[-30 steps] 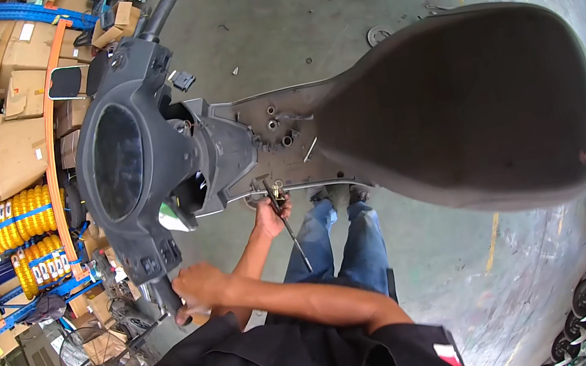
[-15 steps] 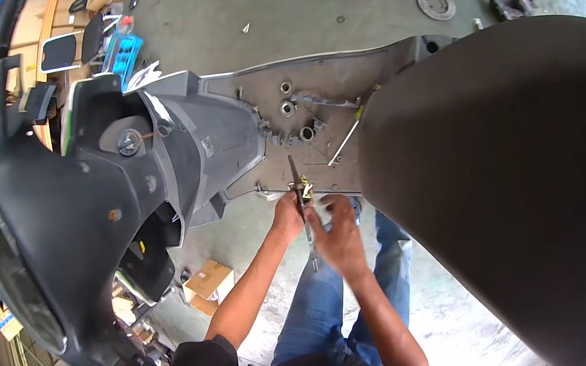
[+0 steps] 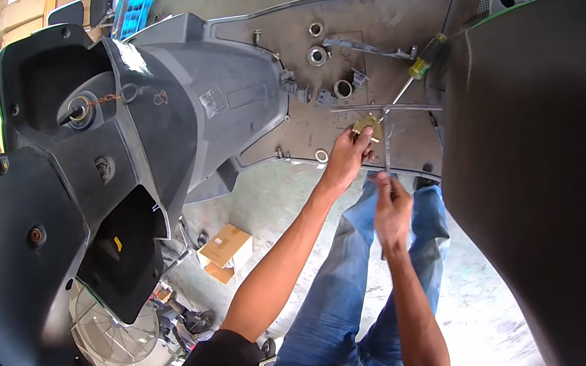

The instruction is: The person sorts through a tray of tools by hand, selects a wrench and a T-handle wrench, and uses them to loosen and remove hardware from the steering column and under-seat area of an electric scooter.

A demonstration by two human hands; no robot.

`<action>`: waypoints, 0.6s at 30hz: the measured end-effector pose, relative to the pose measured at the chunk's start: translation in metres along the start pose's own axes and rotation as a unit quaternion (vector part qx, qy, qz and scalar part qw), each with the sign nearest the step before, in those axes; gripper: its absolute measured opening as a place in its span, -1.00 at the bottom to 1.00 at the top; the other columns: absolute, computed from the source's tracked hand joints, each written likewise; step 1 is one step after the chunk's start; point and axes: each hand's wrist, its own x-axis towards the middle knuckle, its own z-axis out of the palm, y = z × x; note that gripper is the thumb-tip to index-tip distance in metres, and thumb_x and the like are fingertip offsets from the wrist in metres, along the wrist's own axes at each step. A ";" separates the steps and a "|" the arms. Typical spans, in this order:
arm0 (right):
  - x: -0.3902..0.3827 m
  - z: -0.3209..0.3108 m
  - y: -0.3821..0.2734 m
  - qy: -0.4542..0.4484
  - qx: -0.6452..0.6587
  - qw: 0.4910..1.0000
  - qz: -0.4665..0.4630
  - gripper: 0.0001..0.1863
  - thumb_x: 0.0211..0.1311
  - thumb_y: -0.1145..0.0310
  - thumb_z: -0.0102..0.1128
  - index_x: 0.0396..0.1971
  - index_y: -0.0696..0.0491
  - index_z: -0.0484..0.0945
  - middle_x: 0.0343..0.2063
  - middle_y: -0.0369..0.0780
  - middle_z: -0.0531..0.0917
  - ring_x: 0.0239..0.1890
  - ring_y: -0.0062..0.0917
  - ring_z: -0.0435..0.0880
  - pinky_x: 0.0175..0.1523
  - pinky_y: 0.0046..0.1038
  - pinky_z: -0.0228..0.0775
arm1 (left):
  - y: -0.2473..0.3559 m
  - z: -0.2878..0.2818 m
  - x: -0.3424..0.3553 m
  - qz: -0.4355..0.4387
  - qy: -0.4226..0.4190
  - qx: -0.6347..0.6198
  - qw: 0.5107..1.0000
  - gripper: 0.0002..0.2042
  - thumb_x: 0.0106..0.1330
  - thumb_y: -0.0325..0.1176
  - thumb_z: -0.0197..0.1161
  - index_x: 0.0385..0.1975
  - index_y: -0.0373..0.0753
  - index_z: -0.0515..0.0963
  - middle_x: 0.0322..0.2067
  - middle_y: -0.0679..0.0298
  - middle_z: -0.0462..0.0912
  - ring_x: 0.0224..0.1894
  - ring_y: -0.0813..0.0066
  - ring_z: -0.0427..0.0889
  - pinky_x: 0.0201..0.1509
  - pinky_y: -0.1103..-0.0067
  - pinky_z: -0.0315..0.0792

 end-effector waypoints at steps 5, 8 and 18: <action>0.009 -0.034 -0.007 0.000 0.070 0.997 0.025 -0.51 0.53 0.02 0.00 -0.22 0.20 0.66 -0.72 -0.51 0.20 -0.71 -0.83 0.10 -0.60 -0.59 -0.12 | -0.001 0.010 0.018 0.020 0.028 0.001 0.999 -0.70 0.48 -0.15 0.20 -0.08 -0.28 0.46 -0.39 0.46 0.46 -0.51 0.70 0.31 -0.44 0.67 0.33; 0.011 -0.043 -0.011 -0.012 0.072 0.997 0.034 -0.52 0.55 0.03 -0.03 -0.23 0.17 0.66 -0.73 -0.53 0.17 -0.73 -0.85 0.07 -0.64 -0.61 -0.16 | -0.004 0.018 0.031 0.067 0.048 0.098 0.992 -0.69 0.45 -0.12 0.23 -0.19 -0.28 0.50 -0.48 0.43 0.46 -0.51 0.71 0.35 -0.48 0.66 0.30; -0.011 -0.049 -0.002 -0.044 0.059 0.997 0.036 -0.46 0.56 -0.02 -0.10 -0.17 0.22 0.60 -0.76 -0.51 0.12 -0.77 -0.84 0.03 -0.67 -0.63 -0.17 | 0.007 -0.003 0.038 0.118 0.043 0.083 0.989 -0.60 0.33 -0.58 0.03 0.19 -0.38 0.46 -0.18 0.18 0.62 -0.30 0.56 0.51 -0.18 0.56 0.46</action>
